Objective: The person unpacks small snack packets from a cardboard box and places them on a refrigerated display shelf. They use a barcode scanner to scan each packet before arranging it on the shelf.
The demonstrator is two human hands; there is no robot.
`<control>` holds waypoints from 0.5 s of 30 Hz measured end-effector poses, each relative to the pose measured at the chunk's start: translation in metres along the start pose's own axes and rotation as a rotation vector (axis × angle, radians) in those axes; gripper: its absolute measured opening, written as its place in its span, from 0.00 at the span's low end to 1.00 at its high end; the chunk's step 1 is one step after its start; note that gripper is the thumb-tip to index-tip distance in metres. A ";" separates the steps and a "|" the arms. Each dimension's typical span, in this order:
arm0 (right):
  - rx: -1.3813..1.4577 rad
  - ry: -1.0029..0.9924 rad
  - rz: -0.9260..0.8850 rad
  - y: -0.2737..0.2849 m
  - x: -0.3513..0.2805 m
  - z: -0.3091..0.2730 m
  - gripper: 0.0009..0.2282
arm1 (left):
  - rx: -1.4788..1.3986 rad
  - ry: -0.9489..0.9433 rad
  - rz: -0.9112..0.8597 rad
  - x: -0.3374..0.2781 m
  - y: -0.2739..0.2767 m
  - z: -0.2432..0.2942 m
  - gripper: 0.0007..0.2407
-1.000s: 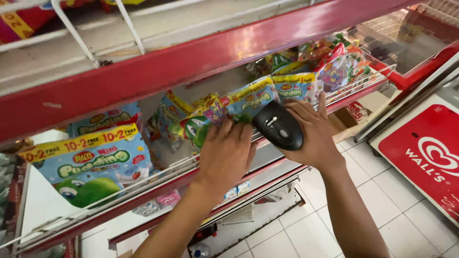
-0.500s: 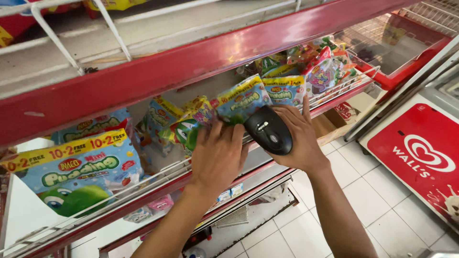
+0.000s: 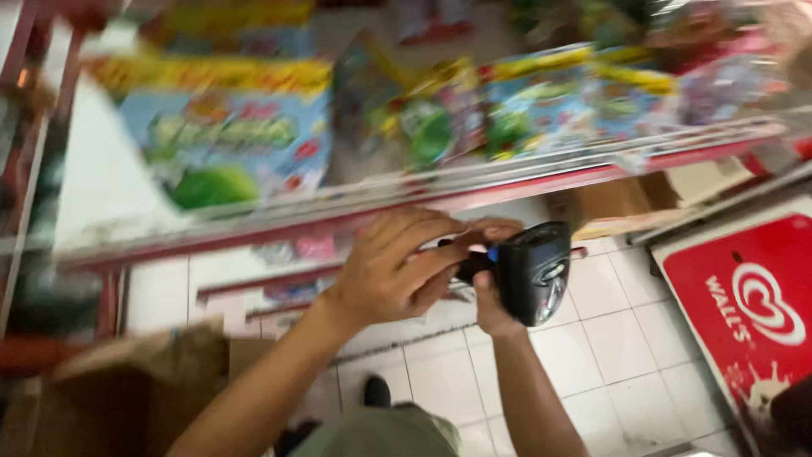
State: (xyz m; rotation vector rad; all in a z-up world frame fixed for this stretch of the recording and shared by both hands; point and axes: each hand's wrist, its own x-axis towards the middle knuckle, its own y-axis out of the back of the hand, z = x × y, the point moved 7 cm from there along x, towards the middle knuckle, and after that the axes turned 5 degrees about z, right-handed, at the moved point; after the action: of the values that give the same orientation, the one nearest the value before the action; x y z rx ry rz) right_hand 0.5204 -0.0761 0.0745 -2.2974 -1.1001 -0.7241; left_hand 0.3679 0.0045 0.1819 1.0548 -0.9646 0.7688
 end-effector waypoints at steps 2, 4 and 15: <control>0.092 -0.124 -0.141 -0.035 -0.034 0.025 0.21 | 0.029 0.130 0.011 -0.045 0.029 -0.005 0.09; 0.152 -0.241 -0.290 -0.073 -0.075 0.049 0.20 | 0.075 0.254 0.031 -0.104 0.060 -0.004 0.08; 0.100 -0.910 -0.653 -0.253 -0.299 0.167 0.13 | 0.553 1.169 0.045 -0.462 0.215 0.055 0.06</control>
State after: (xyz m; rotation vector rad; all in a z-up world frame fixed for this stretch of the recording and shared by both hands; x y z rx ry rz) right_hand 0.1975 0.0052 -0.1915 -2.1804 -2.2731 0.2594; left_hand -0.0172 -0.0100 -0.1555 0.8098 0.2487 1.4874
